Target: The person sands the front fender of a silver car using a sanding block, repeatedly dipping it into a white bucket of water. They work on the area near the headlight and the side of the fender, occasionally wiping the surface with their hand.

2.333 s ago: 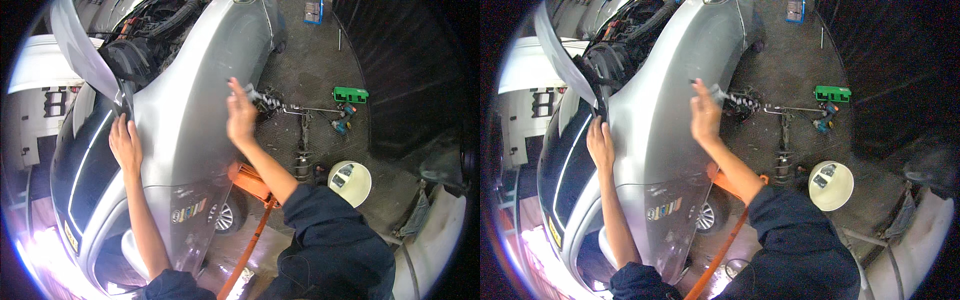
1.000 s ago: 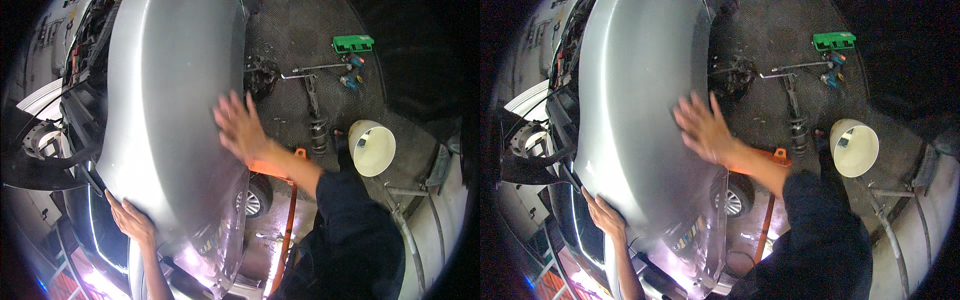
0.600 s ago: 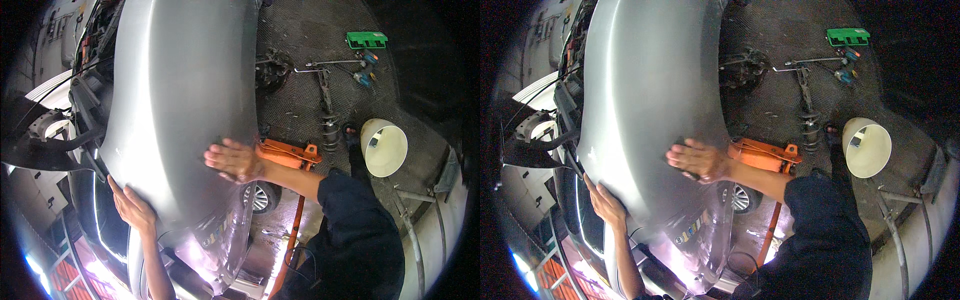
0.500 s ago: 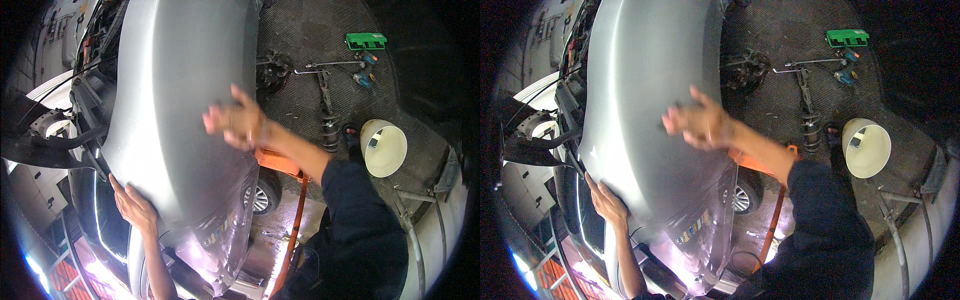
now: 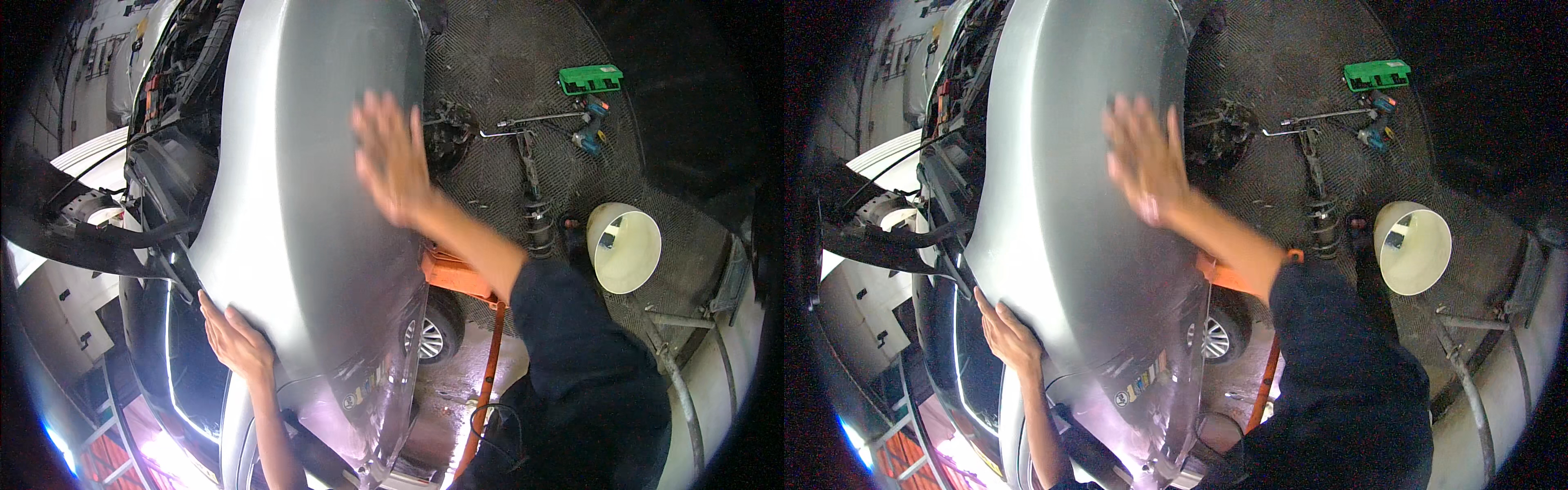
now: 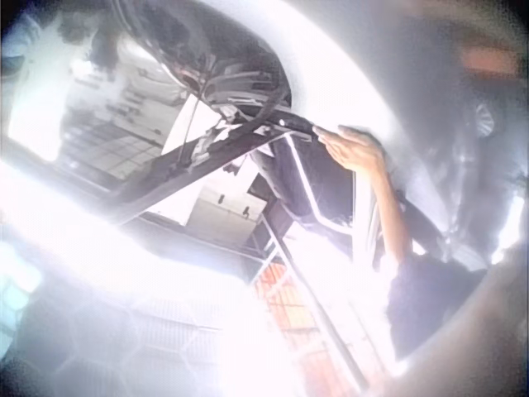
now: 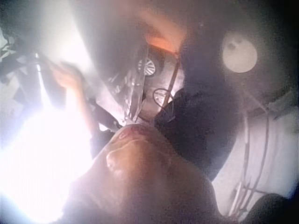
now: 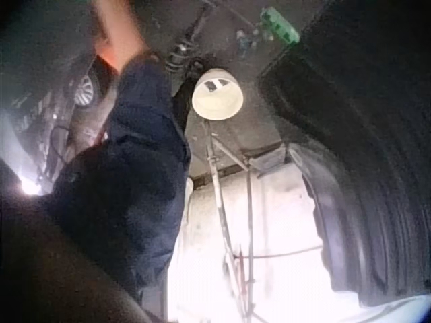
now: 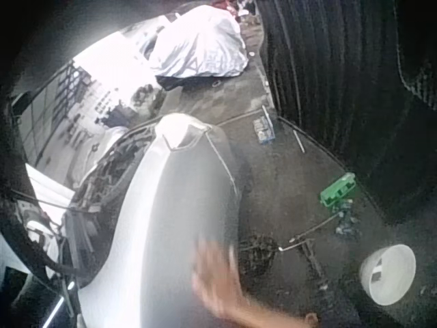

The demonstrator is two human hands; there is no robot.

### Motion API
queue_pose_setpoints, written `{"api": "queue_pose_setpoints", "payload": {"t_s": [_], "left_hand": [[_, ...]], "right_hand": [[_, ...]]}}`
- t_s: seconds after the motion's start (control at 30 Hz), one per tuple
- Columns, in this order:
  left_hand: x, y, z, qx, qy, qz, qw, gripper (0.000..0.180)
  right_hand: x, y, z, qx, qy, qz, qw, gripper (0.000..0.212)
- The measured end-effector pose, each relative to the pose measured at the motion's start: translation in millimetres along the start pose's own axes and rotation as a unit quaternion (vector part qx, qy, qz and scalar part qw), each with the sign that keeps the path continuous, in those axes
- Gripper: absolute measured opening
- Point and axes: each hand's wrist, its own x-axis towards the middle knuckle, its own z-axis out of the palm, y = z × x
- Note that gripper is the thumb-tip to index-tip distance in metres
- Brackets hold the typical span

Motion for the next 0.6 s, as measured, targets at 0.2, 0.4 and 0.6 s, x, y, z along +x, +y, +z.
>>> {"api": "queue_pose_setpoints", "payload": {"t_s": [0.2,0.4,0.6], "left_hand": [[10.4,11.8,10.6,-0.003,-0.013,-0.011,1.000,0.058],[12.8,19.5,2.9,-0.007,-0.018,-0.012,1.000,0.060],[10.0,14.9,4.8,0.006,-0.026,-0.021,0.999,0.059]], "right_hand": [[113.8,57.7,-39.0,0.023,0.080,0.106,0.991,0.065],[-176.4,-7.0,28.8,-0.040,-0.035,-0.085,0.995,0.074],[111.8,86.5,-54.8,0.038,0.071,0.080,0.993,0.069]]}}
